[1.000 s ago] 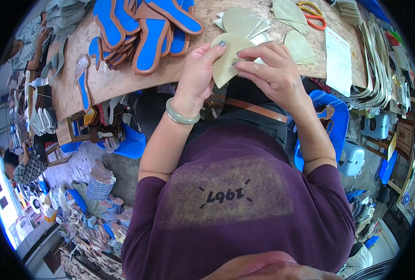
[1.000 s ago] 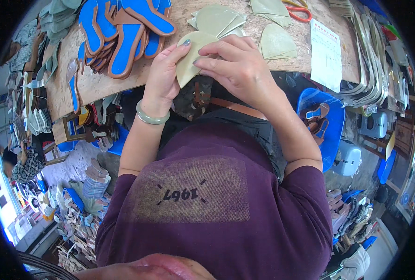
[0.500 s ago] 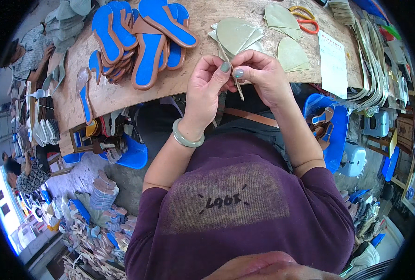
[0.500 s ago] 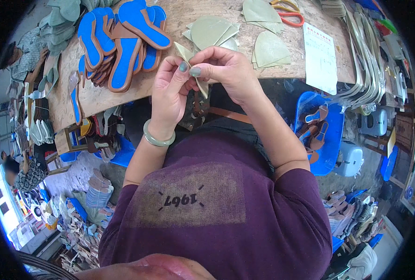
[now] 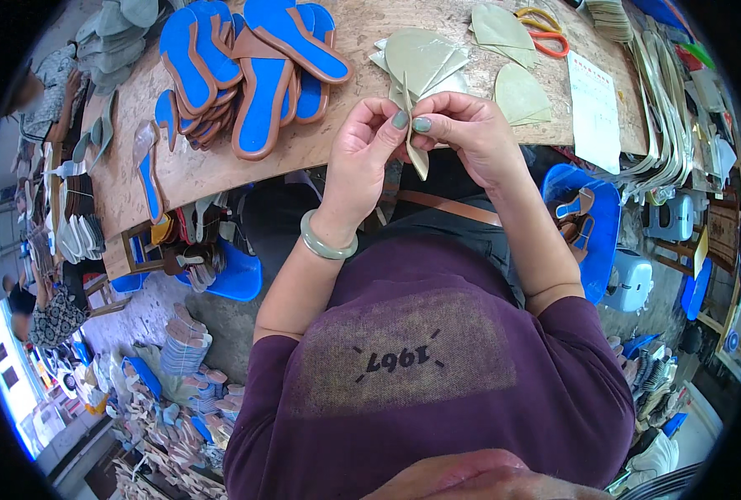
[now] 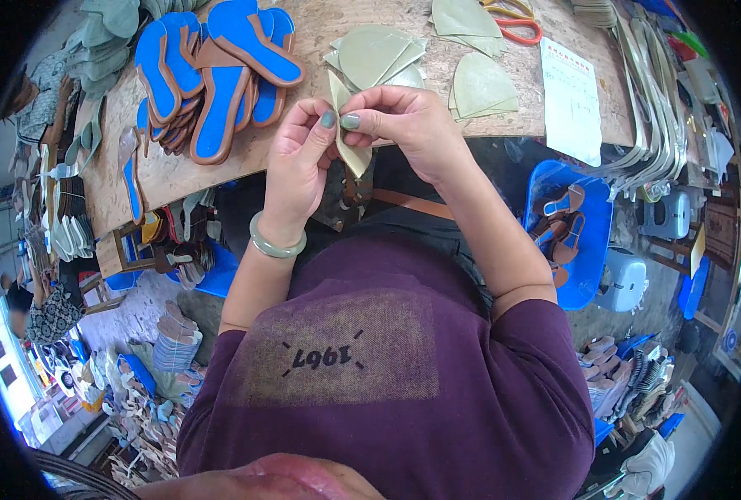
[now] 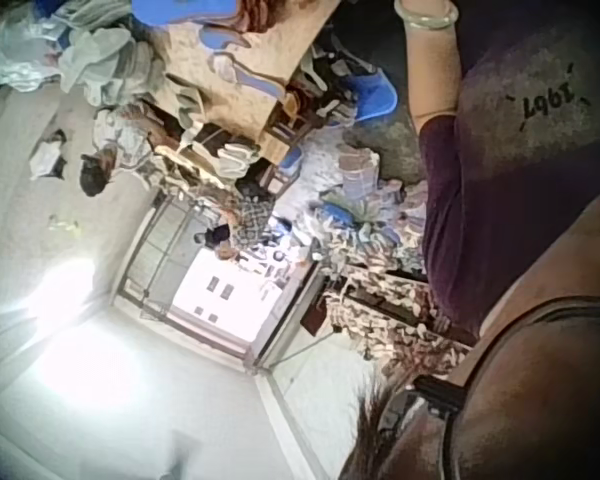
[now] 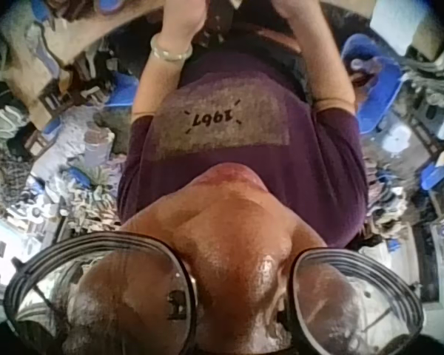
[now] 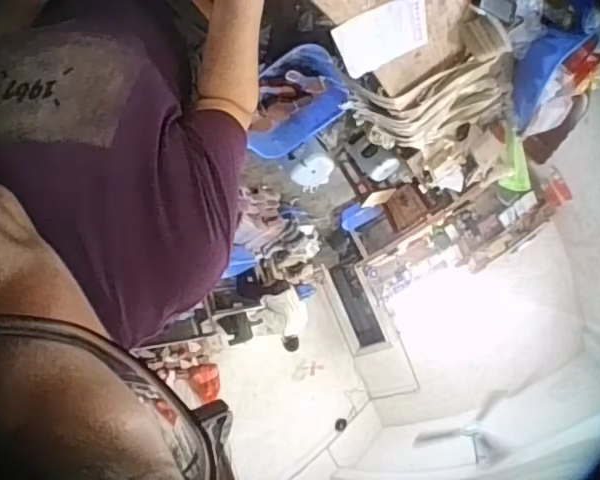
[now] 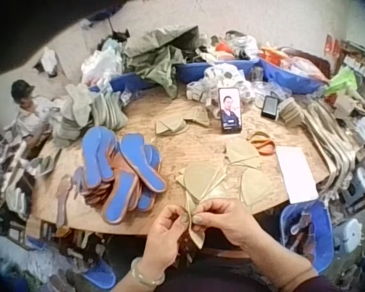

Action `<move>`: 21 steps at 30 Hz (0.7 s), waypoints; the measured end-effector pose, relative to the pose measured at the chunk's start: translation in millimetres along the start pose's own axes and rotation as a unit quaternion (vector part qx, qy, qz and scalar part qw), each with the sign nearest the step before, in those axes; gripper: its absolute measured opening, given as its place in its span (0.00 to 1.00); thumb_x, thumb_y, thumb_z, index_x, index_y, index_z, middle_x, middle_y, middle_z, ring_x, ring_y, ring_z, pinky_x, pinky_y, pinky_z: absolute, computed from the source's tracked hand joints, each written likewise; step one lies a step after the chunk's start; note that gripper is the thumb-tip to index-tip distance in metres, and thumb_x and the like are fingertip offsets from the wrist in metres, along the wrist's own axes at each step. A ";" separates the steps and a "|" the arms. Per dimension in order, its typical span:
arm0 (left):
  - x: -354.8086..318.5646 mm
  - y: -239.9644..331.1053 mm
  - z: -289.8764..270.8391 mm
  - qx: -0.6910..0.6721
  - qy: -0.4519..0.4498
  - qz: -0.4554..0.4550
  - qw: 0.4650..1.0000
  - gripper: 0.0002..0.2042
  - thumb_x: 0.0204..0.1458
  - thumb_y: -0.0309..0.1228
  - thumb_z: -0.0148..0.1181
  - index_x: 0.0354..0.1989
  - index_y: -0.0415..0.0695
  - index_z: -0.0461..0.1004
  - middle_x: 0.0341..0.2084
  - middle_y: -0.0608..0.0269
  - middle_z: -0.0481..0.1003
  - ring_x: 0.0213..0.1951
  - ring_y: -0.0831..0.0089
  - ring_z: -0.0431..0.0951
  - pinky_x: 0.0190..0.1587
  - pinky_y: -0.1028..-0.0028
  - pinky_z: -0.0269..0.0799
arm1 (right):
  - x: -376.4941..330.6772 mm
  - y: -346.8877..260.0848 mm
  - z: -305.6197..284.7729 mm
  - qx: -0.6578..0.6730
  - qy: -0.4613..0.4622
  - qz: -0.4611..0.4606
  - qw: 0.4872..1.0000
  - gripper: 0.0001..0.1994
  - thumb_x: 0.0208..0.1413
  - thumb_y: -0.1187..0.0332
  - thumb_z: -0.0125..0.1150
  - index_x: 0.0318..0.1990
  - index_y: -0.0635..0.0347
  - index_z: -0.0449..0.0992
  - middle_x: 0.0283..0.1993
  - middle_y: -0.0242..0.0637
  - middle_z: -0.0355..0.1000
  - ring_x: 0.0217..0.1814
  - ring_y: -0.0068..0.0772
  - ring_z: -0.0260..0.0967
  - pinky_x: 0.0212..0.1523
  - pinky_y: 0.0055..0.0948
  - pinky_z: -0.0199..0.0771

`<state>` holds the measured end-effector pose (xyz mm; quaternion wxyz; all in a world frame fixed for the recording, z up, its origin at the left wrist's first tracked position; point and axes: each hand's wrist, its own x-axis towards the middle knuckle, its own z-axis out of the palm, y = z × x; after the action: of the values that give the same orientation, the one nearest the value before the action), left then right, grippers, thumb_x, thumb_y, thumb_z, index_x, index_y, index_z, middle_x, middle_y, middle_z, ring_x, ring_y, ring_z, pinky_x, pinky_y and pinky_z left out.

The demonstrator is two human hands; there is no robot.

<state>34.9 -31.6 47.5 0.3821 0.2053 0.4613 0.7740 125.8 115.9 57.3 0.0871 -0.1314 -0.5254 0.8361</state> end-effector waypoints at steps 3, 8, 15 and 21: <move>1.0 0.5 0.4 0.048 0.031 0.021 0.998 0.08 0.61 0.31 0.56 0.41 0.41 0.68 0.32 0.66 0.74 0.32 0.83 0.74 0.35 0.82 0.72 | 0.5 -0.7 2.3 -0.054 0.017 -0.015 0.998 0.08 0.57 0.72 0.62 0.41 0.68 0.78 0.34 0.35 0.77 0.35 0.22 0.76 0.40 0.20 0.77; 0.7 0.2 4.9 0.121 0.065 0.072 0.988 0.07 0.59 0.28 0.57 0.42 0.38 0.71 0.33 0.65 0.75 0.34 0.82 0.75 0.37 0.82 0.72 | 0.2 -0.3 3.3 -0.122 0.038 -0.039 0.991 0.10 0.59 0.73 0.59 0.43 0.71 0.78 0.36 0.37 0.77 0.38 0.24 0.77 0.41 0.20 0.78; 1.4 -1.1 1.6 0.327 0.098 0.159 0.926 0.06 0.56 0.25 0.59 0.39 0.35 0.76 0.33 0.60 0.76 0.34 0.76 0.78 0.39 0.76 0.74 | 0.8 3.0 3.7 -0.188 0.052 -0.055 0.979 0.10 0.59 0.73 0.58 0.44 0.71 0.78 0.37 0.38 0.78 0.41 0.25 0.78 0.43 0.21 0.78; 0.0 4.1 5.5 0.366 0.091 0.168 0.911 0.06 0.56 0.24 0.59 0.37 0.34 0.77 0.33 0.58 0.76 0.33 0.72 0.78 0.36 0.76 0.74 | 0.3 1.9 6.8 -0.271 0.062 -0.078 0.957 0.09 0.60 0.73 0.57 0.42 0.69 0.78 0.35 0.39 0.79 0.38 0.24 0.78 0.39 0.22 0.79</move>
<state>36.9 -29.7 53.8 0.1008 0.3339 0.7037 0.6191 123.4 109.4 58.4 0.1456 -0.1601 -0.7348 0.6429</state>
